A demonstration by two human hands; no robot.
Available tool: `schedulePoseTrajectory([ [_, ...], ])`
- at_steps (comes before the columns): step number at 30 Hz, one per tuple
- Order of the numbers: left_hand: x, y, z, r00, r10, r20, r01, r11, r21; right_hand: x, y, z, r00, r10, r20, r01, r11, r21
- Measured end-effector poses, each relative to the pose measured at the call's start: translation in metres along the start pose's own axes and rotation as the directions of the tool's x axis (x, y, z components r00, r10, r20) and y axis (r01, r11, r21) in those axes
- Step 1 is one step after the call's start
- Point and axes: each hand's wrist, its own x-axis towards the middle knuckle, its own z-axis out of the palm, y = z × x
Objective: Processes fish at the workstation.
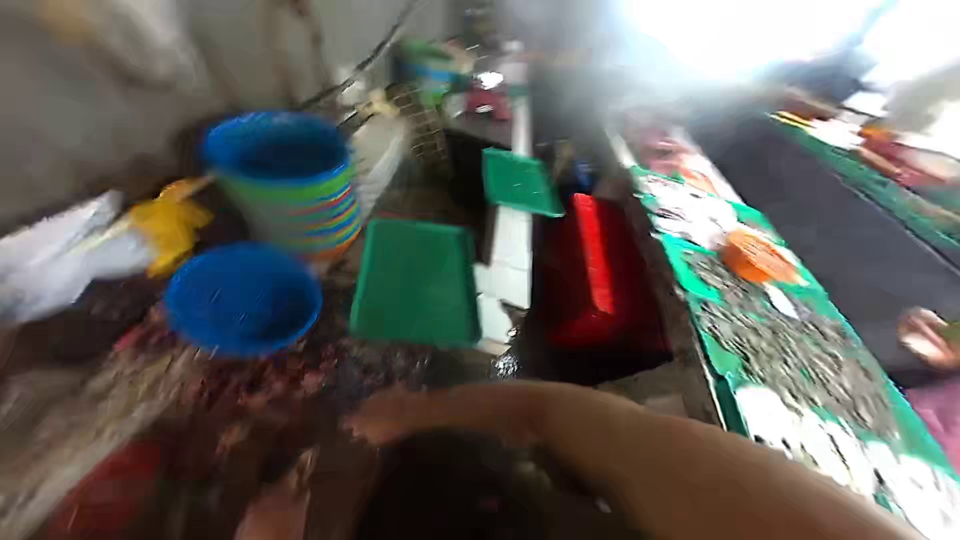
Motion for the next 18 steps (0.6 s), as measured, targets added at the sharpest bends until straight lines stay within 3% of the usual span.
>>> schedulePoseTrajectory([
  [2, -0.006, 0.013, -0.052, 0.956, -0.084, 0.281, 0.105, 0.993, -0.062, -0.013, -0.025, -0.026, 0.993, -0.012, 0.121, 0.024, 0.995, -0.099],
  [4, 0.006, 0.006, -0.062, 0.895, -0.157, 0.417, 0.224, 0.968, -0.114, 0.0, -0.044, -0.036, 0.97, 0.04, 0.238, 0.018, 0.972, -0.235],
  [7, 0.015, -0.007, -0.04, 0.916, -0.178, 0.36, 0.264, 0.942, -0.205, 0.019, -0.052, -0.037, 0.968, 0.064, 0.241, 0.061, 0.875, -0.48],
  [10, 0.024, -0.012, -0.036, 0.919, -0.14, 0.368, 0.225, 0.954, -0.2, 0.02, -0.068, -0.051, 0.967, -0.012, 0.255, 0.176, 0.756, -0.63],
  [12, 0.03, -0.011, -0.038, 0.918, -0.096, 0.385, 0.167, 0.974, -0.156, 0.024, -0.104, -0.072, 0.903, 0.13, 0.41, 0.21, 0.698, -0.684],
  [13, 0.033, -0.011, -0.041, 0.917, -0.065, 0.394, 0.13, 0.981, -0.142, 0.03, -0.13, -0.085, 0.815, 0.272, 0.512, 0.222, 0.669, -0.709],
  [15, 0.039, -0.01, -0.044, 0.916, -0.007, 0.402, 0.061, 0.991, -0.12, 0.035, -0.116, -0.061, 0.918, 0.022, 0.395, 0.299, 0.615, -0.73],
  [18, 0.049, -0.013, -0.044, 0.915, 0.015, 0.404, 0.036, 0.992, -0.119, 0.05, -0.115, -0.037, 0.919, 0.049, 0.391, 0.289, 0.591, -0.753],
])
